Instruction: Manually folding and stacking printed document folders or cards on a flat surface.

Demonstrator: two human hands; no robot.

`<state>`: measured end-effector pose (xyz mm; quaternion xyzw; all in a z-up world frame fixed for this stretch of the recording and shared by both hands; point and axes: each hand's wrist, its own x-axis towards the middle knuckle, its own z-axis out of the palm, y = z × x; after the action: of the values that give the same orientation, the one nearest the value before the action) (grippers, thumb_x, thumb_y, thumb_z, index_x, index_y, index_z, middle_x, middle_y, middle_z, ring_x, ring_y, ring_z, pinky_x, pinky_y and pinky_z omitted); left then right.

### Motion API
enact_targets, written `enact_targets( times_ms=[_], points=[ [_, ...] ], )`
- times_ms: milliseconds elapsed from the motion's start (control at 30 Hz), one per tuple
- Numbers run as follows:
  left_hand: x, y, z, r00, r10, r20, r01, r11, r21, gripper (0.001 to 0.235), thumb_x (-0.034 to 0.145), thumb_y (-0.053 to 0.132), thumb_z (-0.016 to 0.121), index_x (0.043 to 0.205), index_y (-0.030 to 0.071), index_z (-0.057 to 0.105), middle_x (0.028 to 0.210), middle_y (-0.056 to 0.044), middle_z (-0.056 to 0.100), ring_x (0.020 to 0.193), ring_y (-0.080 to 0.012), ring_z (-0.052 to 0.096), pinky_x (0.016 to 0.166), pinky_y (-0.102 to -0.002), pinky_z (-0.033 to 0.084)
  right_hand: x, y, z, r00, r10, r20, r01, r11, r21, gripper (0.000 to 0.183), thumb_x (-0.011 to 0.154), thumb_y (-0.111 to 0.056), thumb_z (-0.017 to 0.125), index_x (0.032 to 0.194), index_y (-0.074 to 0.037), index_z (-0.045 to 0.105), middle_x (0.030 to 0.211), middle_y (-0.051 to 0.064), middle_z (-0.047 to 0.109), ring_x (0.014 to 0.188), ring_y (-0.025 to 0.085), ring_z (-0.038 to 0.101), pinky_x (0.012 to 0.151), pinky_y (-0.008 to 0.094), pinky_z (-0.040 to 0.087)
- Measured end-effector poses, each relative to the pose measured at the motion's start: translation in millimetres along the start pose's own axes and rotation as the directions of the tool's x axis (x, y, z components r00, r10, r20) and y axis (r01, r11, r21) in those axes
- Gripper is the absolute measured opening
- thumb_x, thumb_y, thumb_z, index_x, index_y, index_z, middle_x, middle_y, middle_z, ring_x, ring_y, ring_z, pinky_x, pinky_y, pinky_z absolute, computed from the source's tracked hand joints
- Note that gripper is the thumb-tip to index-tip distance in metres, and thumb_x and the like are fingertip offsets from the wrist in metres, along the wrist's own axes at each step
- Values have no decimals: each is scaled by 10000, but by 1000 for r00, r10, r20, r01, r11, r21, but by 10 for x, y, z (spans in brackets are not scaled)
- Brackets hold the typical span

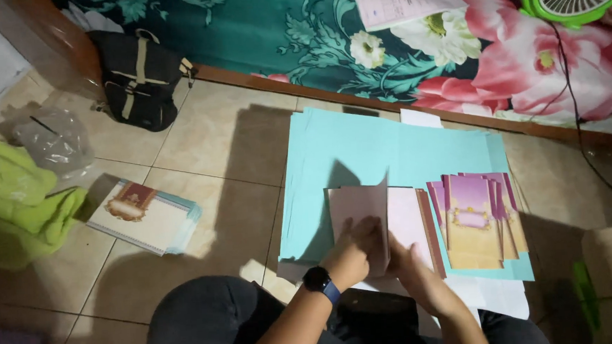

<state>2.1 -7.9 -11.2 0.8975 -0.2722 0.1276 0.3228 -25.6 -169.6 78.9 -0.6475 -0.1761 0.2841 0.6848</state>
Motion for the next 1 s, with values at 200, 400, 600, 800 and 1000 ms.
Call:
enact_targets(
  times_ms=[200,400,600,800,1000],
  points=[
    [7,-54,-277,933,-360,13,271,678,-683,233,966,137,529,1163,41,605,1039,-110,698,876,-190,646,768,-319,527,28,147,253,926,175,-335,-347,744,-572,791,957,-579,214,1623,-168,103,1724,3,118,1581,209,104,1273,401,108],
    [4,-370,-95,741,-532,-411,350,827,-440,317,972,236,484,1182,72,656,1128,-121,719,924,-304,693,789,-394,542,60,854,210,962,-227,-149,-114,159,-981,682,1034,-470,382,1561,-42,314,1675,143,250,1553,363,159,1199,490,179],
    [5,-38,78,893,-403,-200,399,915,-63,375,720,-103,571,1051,-10,719,1492,-154,506,1344,-375,450,1114,-461,369,23,299,472,970,-159,-183,-83,492,-867,922,881,-527,674,1518,24,299,1327,299,508,1130,429,501,961,535,425],
    [-20,-18,-102,920,-352,-173,294,911,-288,496,710,-106,618,1181,50,623,1207,-138,678,1063,-356,650,925,-407,524,-85,722,-7,919,-130,-372,-214,628,-749,499,841,-60,522,1334,18,521,1060,264,701,911,445,674,837,465,534],
    [89,163,-399,760,-538,-366,317,797,-514,458,997,142,414,1446,120,503,1383,-102,642,1193,-278,660,945,-350,539,24,655,18,963,-211,-171,-166,41,-985,818,761,58,477,1540,118,236,1569,326,355,1447,398,398,1131,433,401]
  ],
)
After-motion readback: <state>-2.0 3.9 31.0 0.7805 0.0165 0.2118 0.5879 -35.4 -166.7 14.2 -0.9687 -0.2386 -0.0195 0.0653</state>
